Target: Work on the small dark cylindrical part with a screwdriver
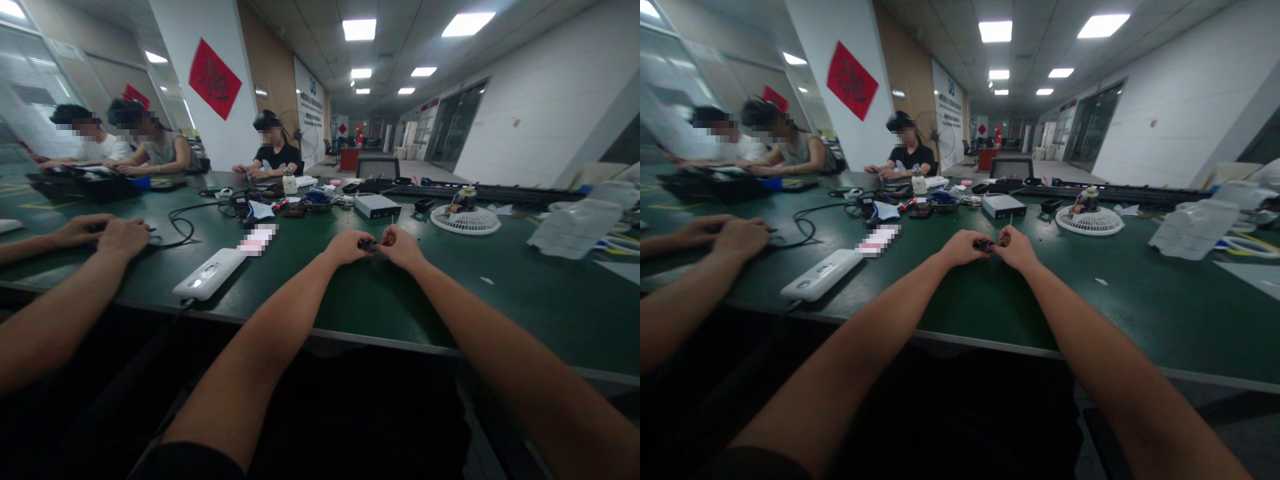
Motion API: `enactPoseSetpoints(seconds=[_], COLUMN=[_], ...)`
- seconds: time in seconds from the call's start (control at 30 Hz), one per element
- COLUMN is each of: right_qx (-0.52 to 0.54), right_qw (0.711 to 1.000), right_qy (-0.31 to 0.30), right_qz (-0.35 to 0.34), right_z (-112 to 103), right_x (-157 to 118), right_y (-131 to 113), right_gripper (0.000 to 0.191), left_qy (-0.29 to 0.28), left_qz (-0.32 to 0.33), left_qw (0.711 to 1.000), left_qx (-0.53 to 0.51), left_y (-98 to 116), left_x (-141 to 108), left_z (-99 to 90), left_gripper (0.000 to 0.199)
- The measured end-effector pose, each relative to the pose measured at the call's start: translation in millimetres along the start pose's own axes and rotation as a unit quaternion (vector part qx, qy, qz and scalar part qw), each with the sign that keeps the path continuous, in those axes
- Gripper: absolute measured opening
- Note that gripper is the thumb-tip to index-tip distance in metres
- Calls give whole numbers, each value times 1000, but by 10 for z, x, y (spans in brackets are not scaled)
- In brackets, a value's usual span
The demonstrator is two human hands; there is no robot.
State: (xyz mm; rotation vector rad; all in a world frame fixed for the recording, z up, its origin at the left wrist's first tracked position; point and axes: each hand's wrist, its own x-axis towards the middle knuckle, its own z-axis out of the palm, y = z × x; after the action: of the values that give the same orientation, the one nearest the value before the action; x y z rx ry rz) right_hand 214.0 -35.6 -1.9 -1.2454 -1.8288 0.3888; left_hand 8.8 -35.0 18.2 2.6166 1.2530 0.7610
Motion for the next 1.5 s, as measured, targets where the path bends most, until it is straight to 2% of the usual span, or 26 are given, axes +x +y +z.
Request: enactPoseSetpoints(seconds=[0.1, 0.17, 0.23, 0.37, 0.47, 0.6, 0.77, 0.93, 1.2, 1.3, 1.5], right_qx=[5, 45, 105, 193, 229, 253, 218, 267, 280, 257, 271], right_qw=[1000, 999, 994, 979, 970, 963, 973, 960, 956, 962, 959], right_qy=[13, 14, 17, 54, 71, 70, 53, 43, 36, 42, 15], right_qz=[3, 15, 23, 21, 41, 58, 62, 70, 80, 77, 78], right_z=[24, 24, 5, -71, -108, -93, -70, -70, -55, -63, -59], right_x=[22, 34, 41, 49, 55, 61, 68, 72, 80, 80, 70], right_y=[30, 32, 10, -82, -141, -142, -92, -95, -78, -76, -103], right_gripper=[21, 15, 25, 59, 69, 64, 57, 55, 56, 58, 61], left_qy=[11, 22, 37, 70, 83, 76, 71, 80, 73, 77, 82], left_qz=[-24, -42, -65, -108, -129, -113, -100, -97, -102, -100, -102], left_qw=[1000, 999, 997, 991, 988, 990, 992, 992, 991, 991, 991], left_qx=[2, 9, 22, 37, 35, 32, 34, 24, 38, 38, 28], left_y=[-13, -30, -49, -76, -83, -65, -39, -49, -63, -76, -76], left_x=[4, 5, 4, -6, -14, -15, -13, -16, -10, -8, -13], left_z=[23, 35, 35, 14, 5, 8, 1, 5, 20, 23, 27], left_gripper=[41, 39, 40, 42, 42, 42, 41, 41, 43, 41, 42])
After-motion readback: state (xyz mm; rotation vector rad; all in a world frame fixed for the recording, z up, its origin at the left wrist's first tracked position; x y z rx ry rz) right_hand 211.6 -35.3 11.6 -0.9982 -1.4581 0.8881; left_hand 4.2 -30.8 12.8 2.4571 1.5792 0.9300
